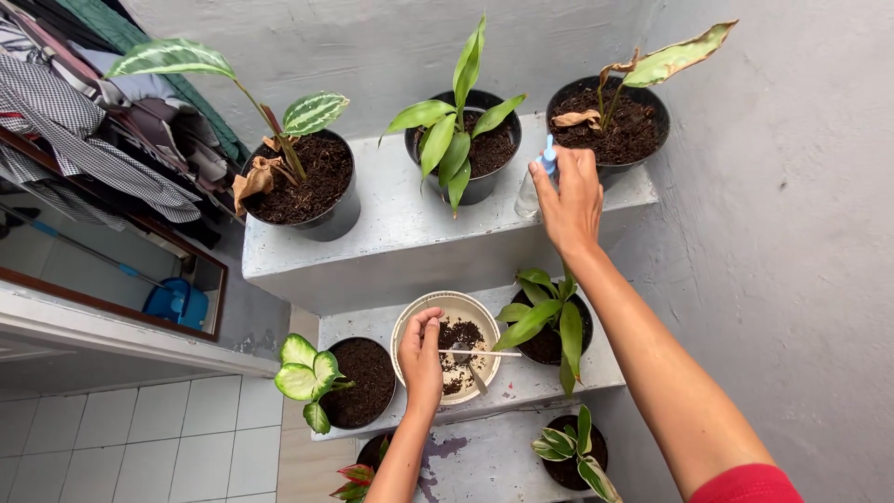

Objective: Adding soil additives and spraying water to care for domestic potted plants placed on tiled steps.

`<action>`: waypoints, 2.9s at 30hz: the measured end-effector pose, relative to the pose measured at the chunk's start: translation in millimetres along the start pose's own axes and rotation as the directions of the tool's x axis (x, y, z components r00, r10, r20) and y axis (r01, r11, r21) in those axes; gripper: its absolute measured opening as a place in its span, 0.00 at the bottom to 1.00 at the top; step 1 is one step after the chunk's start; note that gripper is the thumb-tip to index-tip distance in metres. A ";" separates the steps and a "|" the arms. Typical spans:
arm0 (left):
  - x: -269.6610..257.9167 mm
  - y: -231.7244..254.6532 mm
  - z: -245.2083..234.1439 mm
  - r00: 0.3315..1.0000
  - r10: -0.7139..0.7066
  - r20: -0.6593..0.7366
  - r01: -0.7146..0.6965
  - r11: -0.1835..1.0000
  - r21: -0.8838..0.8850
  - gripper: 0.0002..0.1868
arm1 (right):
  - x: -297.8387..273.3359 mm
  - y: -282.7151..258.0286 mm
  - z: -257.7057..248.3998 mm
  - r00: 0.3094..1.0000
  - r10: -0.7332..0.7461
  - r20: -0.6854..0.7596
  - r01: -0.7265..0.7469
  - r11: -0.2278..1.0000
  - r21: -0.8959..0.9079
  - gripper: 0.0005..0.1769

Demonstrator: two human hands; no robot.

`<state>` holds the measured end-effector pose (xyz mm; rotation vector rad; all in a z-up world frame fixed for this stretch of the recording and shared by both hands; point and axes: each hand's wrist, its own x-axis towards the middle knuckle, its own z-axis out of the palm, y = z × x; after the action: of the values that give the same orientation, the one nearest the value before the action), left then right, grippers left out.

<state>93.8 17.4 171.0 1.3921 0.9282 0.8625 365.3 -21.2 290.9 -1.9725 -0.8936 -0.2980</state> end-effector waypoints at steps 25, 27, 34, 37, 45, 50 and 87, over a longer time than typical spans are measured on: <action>-93.1 10.0 85.2 0.595 -0.088 0.799 0.091 0.995 0.042 0.27 | -220.0 22.6 -110.3 0.843 0.162 0.514 -0.457 0.721 0.522 0.14; -102.8 22.7 85.1 0.569 -0.079 0.819 -0.044 0.991 0.126 0.38 | -223.4 35.2 -116.6 0.848 0.239 0.473 -0.516 0.575 0.635 0.10; -97.2 -42.6 67.2 0.629 -0.182 0.756 0.073 0.982 0.176 0.31 | -222.8 58.0 -158.8 0.752 0.463 0.470 -0.645 0.370 0.668 0.21; -95.5 -62.6 55.0 0.664 -0.225 0.713 0.109 0.972 0.206 0.28 | -228.7 66.0 -160.1 0.584 0.609 0.536 -0.796 0.302 0.524 0.33; -88.4 -102.2 50.3 0.724 -0.243 0.646 0.229 0.967 0.108 0.25 | -224.3 61.2 -147.9 0.547 0.703 0.454 -0.834 0.508 0.217 0.38; -87.3 -97.0 51.4 0.742 -0.255 0.620 0.245 0.964 0.103 0.23 | -209.7 39.9 -148.3 0.582 0.698 0.416 -0.782 0.620 0.054 0.38; -112.1 -60.4 59.6 0.621 -0.235 0.747 0.189 0.971 0.149 0.30 | -247.4 40.8 -100.3 0.531 0.657 0.536 -0.845 0.358 0.398 0.39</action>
<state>100.0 -109.9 111.7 1.4621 0.4254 0.0057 232.7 -233.1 188.7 -1.5637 -0.0672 0.7947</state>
